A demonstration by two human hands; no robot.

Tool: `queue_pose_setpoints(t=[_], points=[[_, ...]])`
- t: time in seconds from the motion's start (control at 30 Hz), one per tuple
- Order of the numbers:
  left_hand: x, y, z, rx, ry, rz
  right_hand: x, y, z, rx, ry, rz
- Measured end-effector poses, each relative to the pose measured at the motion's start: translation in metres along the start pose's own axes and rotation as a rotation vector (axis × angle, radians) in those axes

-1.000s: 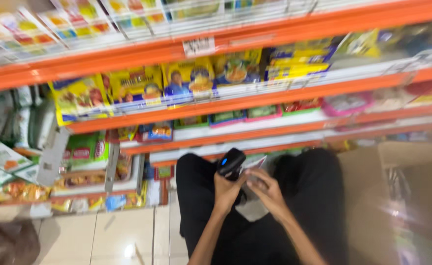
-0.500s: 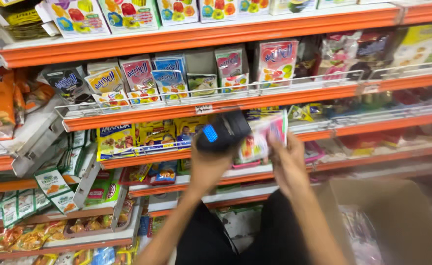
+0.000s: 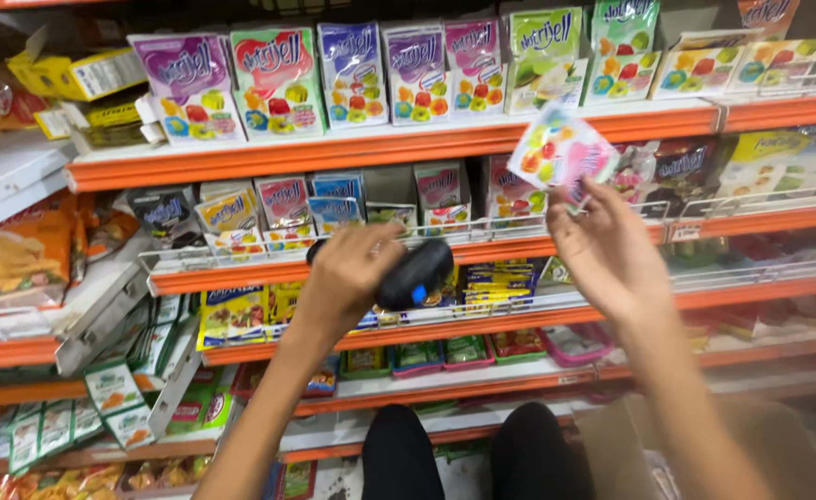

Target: The person scans the barcodes of several small packets of jelly powder using a handheld scanner and places the scanned items into a cardboard box.

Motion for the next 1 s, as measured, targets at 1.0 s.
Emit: queue_pose_setpoints(t=[1.0], points=[[0.033,-0.014,0.139,0.238,0.038,-0.055,-0.060,0.103,0.029,0.321,-1.869,-0.682]])
Point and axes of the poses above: each hand's wrist, its own y-axis towards the middle knuckle, its own z-axis out of the palm, x = y × z, the point moved 8 cm from there along y, towards the middle knuckle, and after that the axes turned 5 degrees about -y, right-handed, at the moved point
